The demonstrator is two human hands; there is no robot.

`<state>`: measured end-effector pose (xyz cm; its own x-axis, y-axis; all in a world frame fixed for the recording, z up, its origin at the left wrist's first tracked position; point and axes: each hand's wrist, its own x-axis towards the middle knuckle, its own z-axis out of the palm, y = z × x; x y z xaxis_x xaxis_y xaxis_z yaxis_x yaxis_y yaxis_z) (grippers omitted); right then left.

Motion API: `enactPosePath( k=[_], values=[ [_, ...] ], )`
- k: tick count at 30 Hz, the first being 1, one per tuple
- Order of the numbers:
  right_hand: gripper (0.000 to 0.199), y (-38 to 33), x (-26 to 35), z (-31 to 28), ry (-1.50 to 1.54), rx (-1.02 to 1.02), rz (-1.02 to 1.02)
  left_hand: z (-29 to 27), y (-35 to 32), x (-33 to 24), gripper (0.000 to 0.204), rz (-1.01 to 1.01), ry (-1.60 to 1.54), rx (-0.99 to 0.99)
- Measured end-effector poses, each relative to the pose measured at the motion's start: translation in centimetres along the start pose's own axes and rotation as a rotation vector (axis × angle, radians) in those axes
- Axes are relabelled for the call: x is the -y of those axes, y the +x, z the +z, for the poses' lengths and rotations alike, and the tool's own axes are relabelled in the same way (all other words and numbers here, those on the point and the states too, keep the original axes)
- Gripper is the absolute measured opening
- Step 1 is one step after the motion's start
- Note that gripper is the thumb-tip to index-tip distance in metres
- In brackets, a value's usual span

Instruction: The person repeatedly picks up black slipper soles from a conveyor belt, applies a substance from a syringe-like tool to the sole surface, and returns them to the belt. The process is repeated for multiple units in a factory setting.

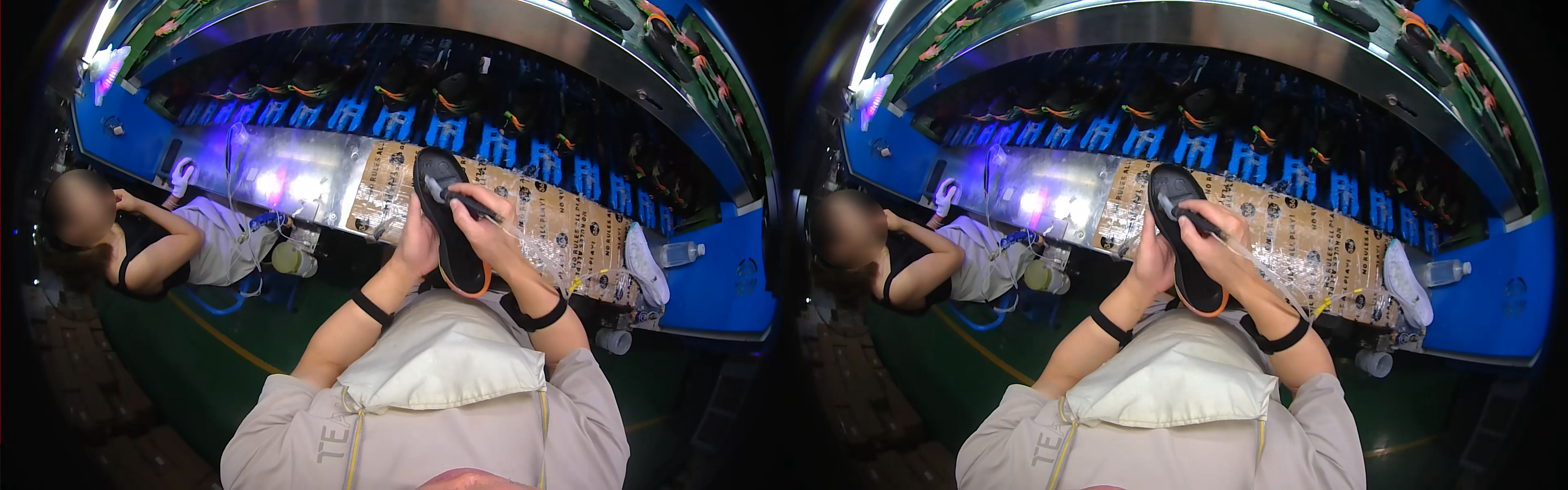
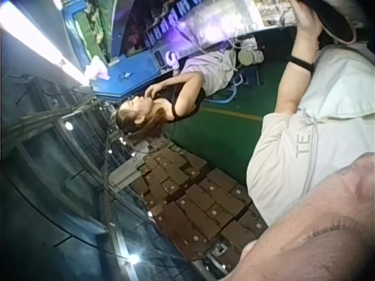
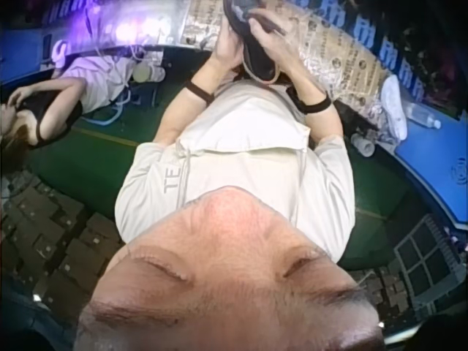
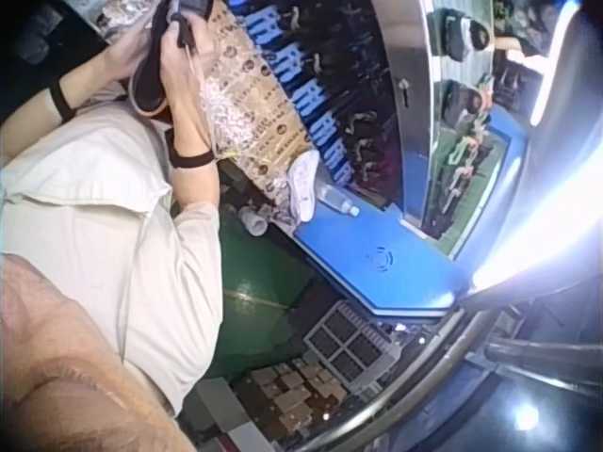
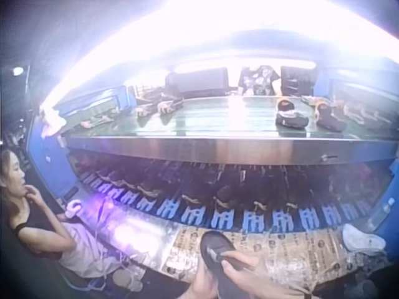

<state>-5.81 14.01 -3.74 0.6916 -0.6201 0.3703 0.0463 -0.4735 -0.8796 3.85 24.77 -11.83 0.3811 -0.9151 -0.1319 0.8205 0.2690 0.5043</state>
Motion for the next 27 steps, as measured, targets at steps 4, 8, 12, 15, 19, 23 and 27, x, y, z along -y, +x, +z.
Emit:
enactPosePath(
  k=[4,8,12,15,19,23,27],
  values=[
    [0.025,-0.5,2.4,-4.2,-0.256,0.427,-0.117,-2.1,1.2,-1.3,0.086,0.026,-0.036,0.079],
    [0.024,1.2,5.0,-8.0,-0.305,0.808,0.112,-2.5,1.0,-2.1,0.088,-0.032,-0.083,0.209],
    [0.025,2.4,3.3,-4.2,0.051,0.081,0.077,1.9,-0.2,-1.3,0.084,-0.002,0.015,-0.022],
    [0.025,2.6,2.8,-3.2,0.026,0.188,-0.048,2.0,-0.8,-0.5,0.082,0.001,0.039,-0.041],
    [0.025,2.9,1.6,-4.2,0.312,0.395,0.046,-0.9,-0.9,-1.3,0.088,-0.03,-0.086,0.118],
    [0.027,3.0,1.4,-3.6,0.127,0.339,-0.125,-0.1,-0.6,-1.6,0.089,-0.015,-0.067,0.071],
    [0.028,3.0,2.0,-4.6,0.115,0.586,-0.194,-0.4,-0.8,-3.1,0.08,0.007,-0.072,0.076]
  ],
)
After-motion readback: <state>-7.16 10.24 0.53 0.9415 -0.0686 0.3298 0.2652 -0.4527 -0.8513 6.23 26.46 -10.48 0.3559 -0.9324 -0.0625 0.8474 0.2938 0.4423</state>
